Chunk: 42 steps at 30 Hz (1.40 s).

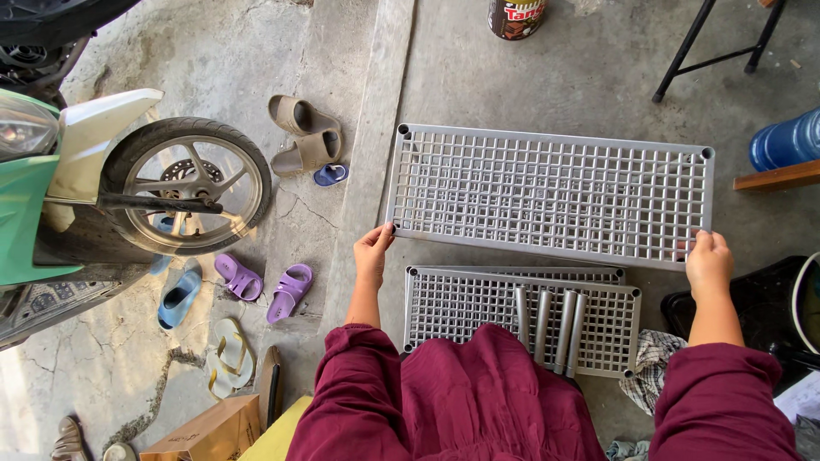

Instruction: The person assembles a two-tier metal step stool by inserting tubular legs into the grid platforms and wiping the surfaces with a cloth. The person handles the platforms and legs, aligns them, and secures the structure.

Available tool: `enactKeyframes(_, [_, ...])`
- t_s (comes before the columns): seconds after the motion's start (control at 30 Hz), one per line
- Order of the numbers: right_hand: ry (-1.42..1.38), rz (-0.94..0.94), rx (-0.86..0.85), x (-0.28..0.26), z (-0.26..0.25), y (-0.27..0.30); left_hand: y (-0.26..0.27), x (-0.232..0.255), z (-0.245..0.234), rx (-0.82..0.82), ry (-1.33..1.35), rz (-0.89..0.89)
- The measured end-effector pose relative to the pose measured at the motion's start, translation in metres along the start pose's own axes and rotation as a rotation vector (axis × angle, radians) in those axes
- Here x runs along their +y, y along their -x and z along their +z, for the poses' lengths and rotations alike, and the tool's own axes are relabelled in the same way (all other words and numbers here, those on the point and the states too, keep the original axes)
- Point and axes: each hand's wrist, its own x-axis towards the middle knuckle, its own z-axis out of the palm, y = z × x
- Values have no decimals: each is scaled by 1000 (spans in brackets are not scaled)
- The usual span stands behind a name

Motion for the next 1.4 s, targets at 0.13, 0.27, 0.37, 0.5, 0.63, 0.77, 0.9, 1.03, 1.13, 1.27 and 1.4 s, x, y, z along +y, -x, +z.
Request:
enactKeyframes(0.13, [28, 26, 9, 0, -9, -1, 10, 16, 8, 27, -138, -12])
enactKeyframes(0.27, [-59, 52, -39, 0, -9, 0, 13, 31, 12, 74, -462, 57])
enactKeyframes(0.37, [-123, 48, -65, 1, -8, 0, 8, 34, 15, 51, -590, 226])
enactKeyframes(0.5, [-165, 114, -94, -1, -10, -4, -3, 31, 14, 2, -506, 101])
enactKeyframes(0.63, [-109, 189, -104, -4, -13, -3, 3, 29, 3, -68, -492, 84])
enactKeyframes(0.77, [-205, 224, -163, -7, -16, 0, 12, 32, 5, 0, -596, 159])
enactKeyframes(0.9, [-243, 234, -177, -4, -10, -2, 6, 33, 12, 43, -565, 134])
enactKeyframes(1.03, [-207, 209, -180, 3, -10, -4, -1, 26, 10, 27, -569, 31])
enactKeyframes(1.13, [-210, 212, -212, 1, -11, -7, -8, 19, 6, -8, -417, -34])
enactKeyframes(1.27, [-341, 323, -299, -4, -26, -8, -11, 2, 12, -7, -416, 168])
enactKeyframes(1.4, [-243, 402, -252, -4, -35, -6, -17, -14, 35, 109, -600, 348])
